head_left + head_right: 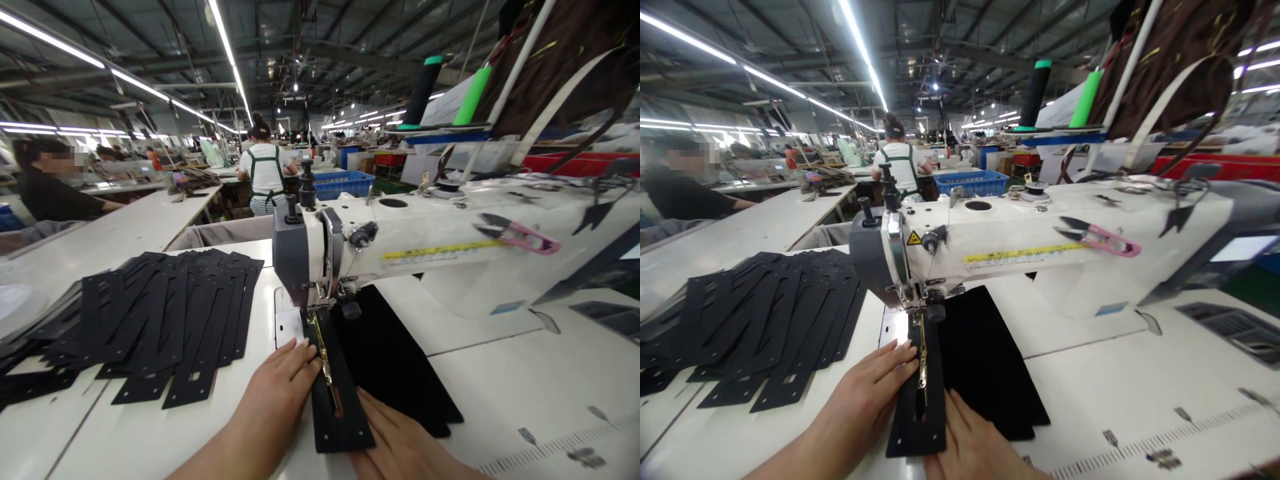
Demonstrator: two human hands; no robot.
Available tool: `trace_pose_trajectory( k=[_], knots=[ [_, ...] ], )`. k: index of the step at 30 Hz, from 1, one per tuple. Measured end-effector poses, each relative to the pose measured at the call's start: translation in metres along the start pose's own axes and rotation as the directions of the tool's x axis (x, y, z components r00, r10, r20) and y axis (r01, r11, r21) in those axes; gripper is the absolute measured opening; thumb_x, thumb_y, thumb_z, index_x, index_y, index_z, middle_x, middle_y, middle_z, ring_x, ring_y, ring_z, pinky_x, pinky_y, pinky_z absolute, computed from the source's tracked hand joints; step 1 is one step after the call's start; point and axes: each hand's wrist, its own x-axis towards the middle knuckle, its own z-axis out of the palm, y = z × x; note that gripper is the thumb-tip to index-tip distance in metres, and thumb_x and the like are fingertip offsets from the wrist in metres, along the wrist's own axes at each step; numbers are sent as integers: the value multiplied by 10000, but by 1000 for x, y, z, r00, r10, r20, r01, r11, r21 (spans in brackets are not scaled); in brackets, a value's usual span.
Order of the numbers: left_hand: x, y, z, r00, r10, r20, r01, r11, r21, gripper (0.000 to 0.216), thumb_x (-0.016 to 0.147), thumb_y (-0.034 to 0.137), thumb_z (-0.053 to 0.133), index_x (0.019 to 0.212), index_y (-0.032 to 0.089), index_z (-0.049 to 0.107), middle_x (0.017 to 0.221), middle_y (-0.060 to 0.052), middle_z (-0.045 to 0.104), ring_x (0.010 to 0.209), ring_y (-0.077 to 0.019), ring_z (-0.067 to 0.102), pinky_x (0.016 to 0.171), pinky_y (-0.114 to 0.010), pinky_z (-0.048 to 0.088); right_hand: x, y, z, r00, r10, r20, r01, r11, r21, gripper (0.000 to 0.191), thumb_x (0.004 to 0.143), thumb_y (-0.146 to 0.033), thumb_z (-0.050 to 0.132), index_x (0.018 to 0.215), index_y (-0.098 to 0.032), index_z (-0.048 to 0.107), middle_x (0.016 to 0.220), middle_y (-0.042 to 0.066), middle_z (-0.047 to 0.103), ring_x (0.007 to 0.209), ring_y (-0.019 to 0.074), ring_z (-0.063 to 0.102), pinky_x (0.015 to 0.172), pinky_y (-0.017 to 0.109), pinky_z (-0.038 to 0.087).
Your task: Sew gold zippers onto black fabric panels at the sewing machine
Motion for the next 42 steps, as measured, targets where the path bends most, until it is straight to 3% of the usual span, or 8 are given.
trace_pose_trajectory(
  k=[7,15,20,25,29,33,37,42],
  knots=[
    [3,0,4,999,19,-44,-19,1000,6,258,878,100,347,961,105,591,973,-108,661,954,-195,614,860,-368,510,-4,9,-1,994,-59,93,57,998,27,333,829,-55,383,1046,-116,629,938,113,674,907,219,625,788,300,546],
    [6,-8,10,998,29,-49,-27,999,38,247,889,122,357,941,102,597,955,-110,662,951,-201,613,853,-365,518,4,16,1,997,6,81,-13,996,86,331,837,-40,351,988,-81,642,926,137,672,885,227,633,799,307,538],
    [11,-16,11,1000,17,-24,-16,999,37,248,875,97,360,947,116,597,956,-108,659,958,-190,608,875,-350,505,13,25,6,998,54,14,-55,989,140,345,868,-58,307,964,-47,639,896,147,676,853,210,639,787,272,538],
    [13,-23,15,1000,5,-21,-4,1000,30,246,874,124,358,956,120,589,972,-107,652,959,-205,605,871,-361,504,15,27,11,985,149,-87,-130,973,193,315,890,-80,341,848,-120,650,843,81,684,834,176,627,810,251,510],
    [15,-21,12,999,-34,35,35,999,-30,259,829,103,403,1026,127,569,1015,-119,628,1003,-217,581,907,-411,471,20,35,2,981,195,23,-196,971,136,244,887,-144,383,910,-125,624,872,94,652,846,204,595,774,323,501],
    [13,-12,7,984,-128,122,139,987,-84,351,756,77,438,1085,132,547,1077,-141,583,1060,-241,533,948,-471,416,37,54,-2,888,366,279,-391,920,38,200,784,-162,488,953,-116,584,971,147,579,897,275,546,744,422,475],
    [10,-7,5,969,-172,176,185,980,-66,427,702,73,430,1120,77,517,1105,-184,537,1073,-282,493,935,-519,399,55,72,4,862,270,428,-403,878,258,113,725,-147,561,838,-143,555,913,82,580,873,213,550,769,320,454],
    [11,-2,5,961,-232,150,241,970,-45,323,663,62,432,950,87,579,942,-144,563,940,-265,524,871,-474,445,58,81,12,858,246,451,-417,846,332,143,786,-55,451,791,-152,557,807,44,608,754,163,578,682,249,442]
  ],
)
